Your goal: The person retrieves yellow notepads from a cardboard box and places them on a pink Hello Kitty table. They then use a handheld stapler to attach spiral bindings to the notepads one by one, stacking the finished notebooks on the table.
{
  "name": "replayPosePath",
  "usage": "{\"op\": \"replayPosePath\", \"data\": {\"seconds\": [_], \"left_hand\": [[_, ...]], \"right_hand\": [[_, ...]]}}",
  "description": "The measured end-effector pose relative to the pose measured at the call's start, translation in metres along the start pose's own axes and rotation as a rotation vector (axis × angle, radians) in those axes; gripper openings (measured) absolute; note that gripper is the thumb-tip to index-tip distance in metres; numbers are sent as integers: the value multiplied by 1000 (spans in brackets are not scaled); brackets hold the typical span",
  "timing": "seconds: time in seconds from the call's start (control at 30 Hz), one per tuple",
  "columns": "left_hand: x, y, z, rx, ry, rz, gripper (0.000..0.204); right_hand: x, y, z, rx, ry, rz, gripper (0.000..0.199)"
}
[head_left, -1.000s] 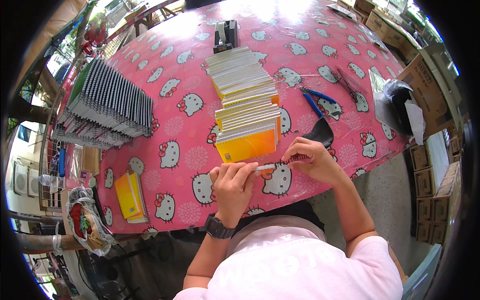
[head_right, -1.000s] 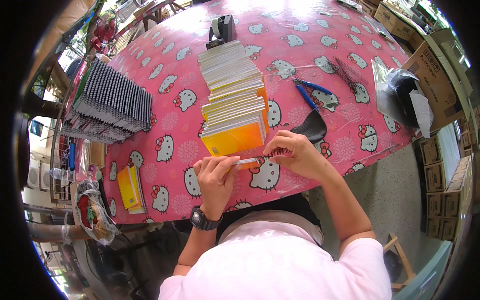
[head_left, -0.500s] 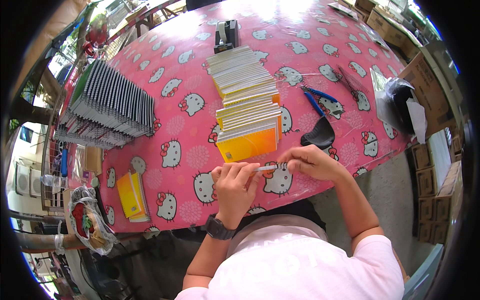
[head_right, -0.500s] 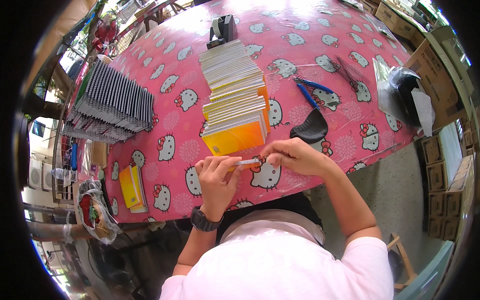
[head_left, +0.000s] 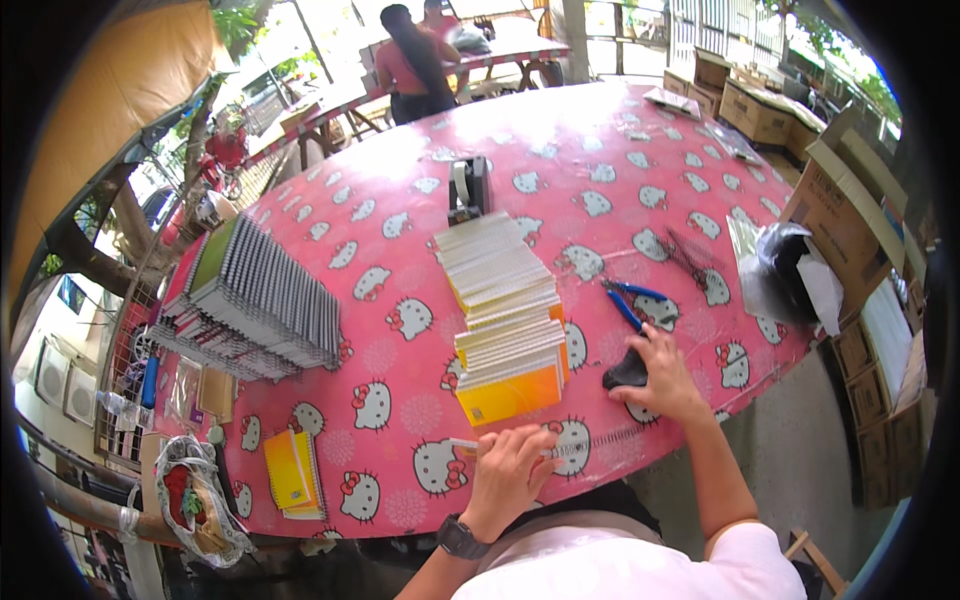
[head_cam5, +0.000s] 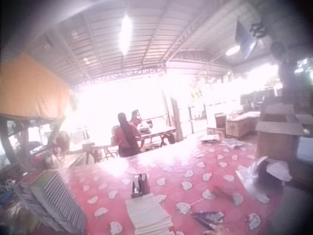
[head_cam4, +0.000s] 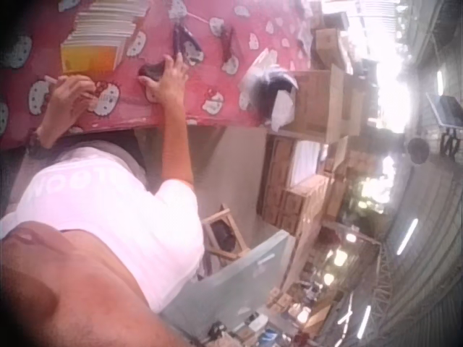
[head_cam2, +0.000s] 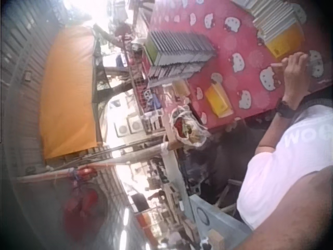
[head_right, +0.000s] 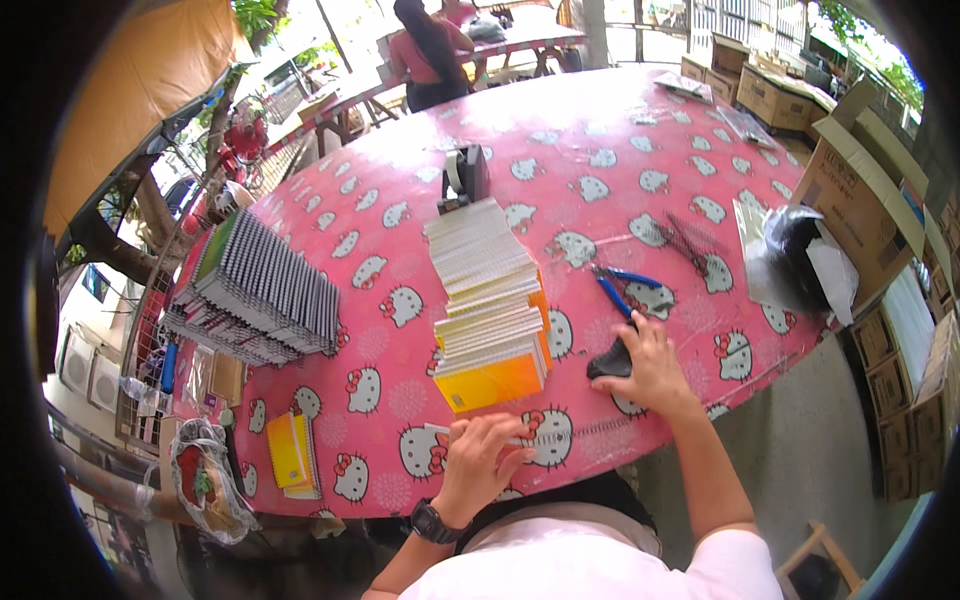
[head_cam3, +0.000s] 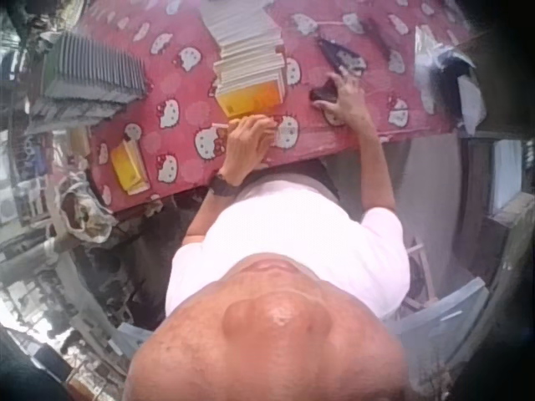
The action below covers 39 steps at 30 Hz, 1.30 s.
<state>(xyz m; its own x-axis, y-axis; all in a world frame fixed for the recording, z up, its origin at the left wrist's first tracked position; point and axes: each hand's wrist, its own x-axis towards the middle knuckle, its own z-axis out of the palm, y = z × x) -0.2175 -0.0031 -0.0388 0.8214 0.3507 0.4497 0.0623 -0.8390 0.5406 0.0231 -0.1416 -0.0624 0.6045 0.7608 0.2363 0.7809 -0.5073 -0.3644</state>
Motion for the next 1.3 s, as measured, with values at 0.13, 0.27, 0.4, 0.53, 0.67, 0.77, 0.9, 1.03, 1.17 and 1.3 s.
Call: {"op": "replayPosePath", "data": {"seconds": [0.13,0.27,0.4,0.53,0.67,0.77,0.9,1.03,1.17,1.3], "left_hand": [[-2,-2,1,115,-96,-10,19],[3,5,-3,71,39,16,19],[-6,-8,4,93,-4,26,19],[-8,-12,-7,198,24,5,15],[-18,-8,-17,153,-5,35,11],[-21,-6,-8,185,15,29,13],[-18,-7,-11,205,25,-20,14],[-21,-9,-8,173,39,-27,15],[-25,-9,-8,165,28,-16,24],[-28,-8,-7,65,51,-116,57]], "right_hand": [[-4,8,9,-45,-61,-9,79],[-5,0,0,-25,-65,-10,69],[-3,-29,-25,473,-212,-120,59],[3,-38,-14,649,-352,-190,61],[-5,-42,-18,1452,-690,-282,56],[1,-51,-11,1291,-824,-346,56],[-4,-57,-4,1224,-822,-379,60],[-4,-63,5,826,-728,-165,57],[-11,-63,3,1355,-791,-318,55],[-4,-64,8,557,-595,-232,52]]}}
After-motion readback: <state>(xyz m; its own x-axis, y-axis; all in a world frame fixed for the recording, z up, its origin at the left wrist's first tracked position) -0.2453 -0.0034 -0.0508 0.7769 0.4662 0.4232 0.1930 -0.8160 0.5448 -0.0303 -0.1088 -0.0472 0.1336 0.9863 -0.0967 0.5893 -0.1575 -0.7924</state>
